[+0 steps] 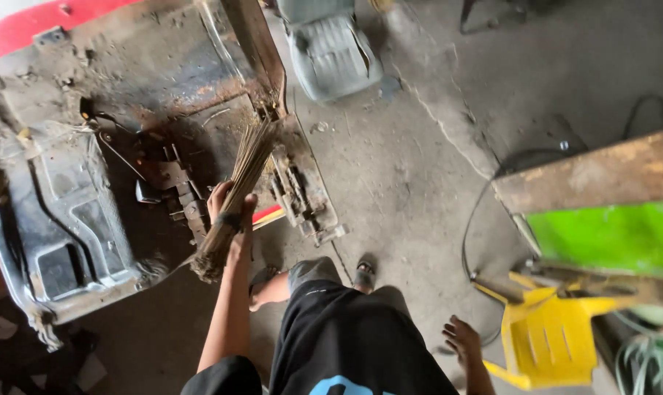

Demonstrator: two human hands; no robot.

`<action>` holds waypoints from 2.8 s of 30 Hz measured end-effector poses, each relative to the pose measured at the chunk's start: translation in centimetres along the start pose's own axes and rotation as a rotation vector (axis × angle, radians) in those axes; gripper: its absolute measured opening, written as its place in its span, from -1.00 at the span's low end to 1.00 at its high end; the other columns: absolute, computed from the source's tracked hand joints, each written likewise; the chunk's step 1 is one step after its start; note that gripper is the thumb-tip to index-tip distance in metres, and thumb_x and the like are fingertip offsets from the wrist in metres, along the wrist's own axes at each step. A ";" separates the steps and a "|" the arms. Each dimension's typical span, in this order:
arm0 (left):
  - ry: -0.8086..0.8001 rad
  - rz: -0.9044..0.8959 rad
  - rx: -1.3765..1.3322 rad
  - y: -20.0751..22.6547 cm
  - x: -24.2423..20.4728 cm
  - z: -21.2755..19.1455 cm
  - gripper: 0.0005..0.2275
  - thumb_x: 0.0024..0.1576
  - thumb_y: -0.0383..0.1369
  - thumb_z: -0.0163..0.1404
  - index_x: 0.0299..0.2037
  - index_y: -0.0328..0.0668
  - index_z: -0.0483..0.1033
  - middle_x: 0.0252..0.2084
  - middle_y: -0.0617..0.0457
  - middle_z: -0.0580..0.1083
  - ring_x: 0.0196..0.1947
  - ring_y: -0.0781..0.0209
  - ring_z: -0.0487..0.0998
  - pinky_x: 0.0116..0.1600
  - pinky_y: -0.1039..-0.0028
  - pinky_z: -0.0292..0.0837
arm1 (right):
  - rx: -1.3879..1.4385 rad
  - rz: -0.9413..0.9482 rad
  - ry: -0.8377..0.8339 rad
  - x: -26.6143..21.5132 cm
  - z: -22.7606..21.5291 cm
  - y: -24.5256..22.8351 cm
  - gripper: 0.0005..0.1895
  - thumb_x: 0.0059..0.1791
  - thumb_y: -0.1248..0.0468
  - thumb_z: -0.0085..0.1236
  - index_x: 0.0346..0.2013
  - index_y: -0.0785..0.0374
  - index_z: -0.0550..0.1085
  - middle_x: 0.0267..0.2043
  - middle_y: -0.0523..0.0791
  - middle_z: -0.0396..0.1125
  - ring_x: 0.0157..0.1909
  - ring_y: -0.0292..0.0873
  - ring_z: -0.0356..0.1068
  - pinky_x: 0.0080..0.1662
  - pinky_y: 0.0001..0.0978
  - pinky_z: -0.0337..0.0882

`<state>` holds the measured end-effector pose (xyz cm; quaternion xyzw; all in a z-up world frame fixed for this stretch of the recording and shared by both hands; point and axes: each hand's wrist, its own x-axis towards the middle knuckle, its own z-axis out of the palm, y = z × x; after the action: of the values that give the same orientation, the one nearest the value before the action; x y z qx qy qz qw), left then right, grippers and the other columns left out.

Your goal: Cleaning a dirty and rusty metal seat frame using a hand broom and other tools.

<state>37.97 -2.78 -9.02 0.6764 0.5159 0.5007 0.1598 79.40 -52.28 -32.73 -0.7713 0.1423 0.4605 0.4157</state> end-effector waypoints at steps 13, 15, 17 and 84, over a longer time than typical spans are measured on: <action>0.492 -0.845 -0.540 7.5 3.5 1.0 -0.85 0.19 -0.34 0.11 -0.13 -0.21 0.53 -0.30 -0.04 0.55 -0.53 0.22 0.56 -0.51 0.53 0.47 | -0.400 -0.029 -0.030 7.3 5.3 -22.5 -0.54 0.05 0.01 0.17 0.07 0.31 0.53 -0.13 0.05 0.50 -0.15 0.06 0.50 -0.18 -0.17 0.36; 0.553 -0.847 -0.557 5.4 4.5 1.0 -0.87 0.22 -0.35 0.09 -0.12 -0.21 0.57 -0.30 0.01 0.52 -0.56 0.30 0.49 -0.54 0.57 0.44 | -0.438 -0.045 -0.085 6.0 8.0 -24.4 -0.60 0.04 0.09 0.21 0.08 0.27 0.54 -0.23 0.03 0.50 -0.29 -0.03 0.49 -0.35 -0.29 0.28; 0.225 -0.699 -0.574 3.3 4.2 1.1 -0.49 0.13 -0.01 0.17 0.10 -0.22 0.38 -0.32 0.01 0.42 -0.64 0.27 0.43 -0.55 0.52 0.32 | -0.630 0.031 -0.163 4.6 10.5 -26.6 -0.47 0.07 0.02 0.14 0.20 0.30 0.51 0.07 0.07 0.51 0.01 0.10 0.52 0.04 -0.10 0.42; 0.936 -0.750 -0.189 3.4 6.9 18.2 -0.86 0.15 -0.49 0.23 -0.16 -0.17 0.53 -0.52 -0.05 0.56 -0.63 0.24 0.57 -0.50 0.42 0.53 | -1.164 -0.229 -0.535 21.4 36.4 -55.6 -0.41 0.14 0.04 0.19 0.33 0.38 0.38 0.15 0.24 0.45 0.15 0.26 0.48 0.16 0.16 0.44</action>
<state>54.90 7.22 -11.12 0.1393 0.6879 0.6982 0.1410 102.80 13.41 -30.43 -0.7393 -0.3222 0.5913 -0.0027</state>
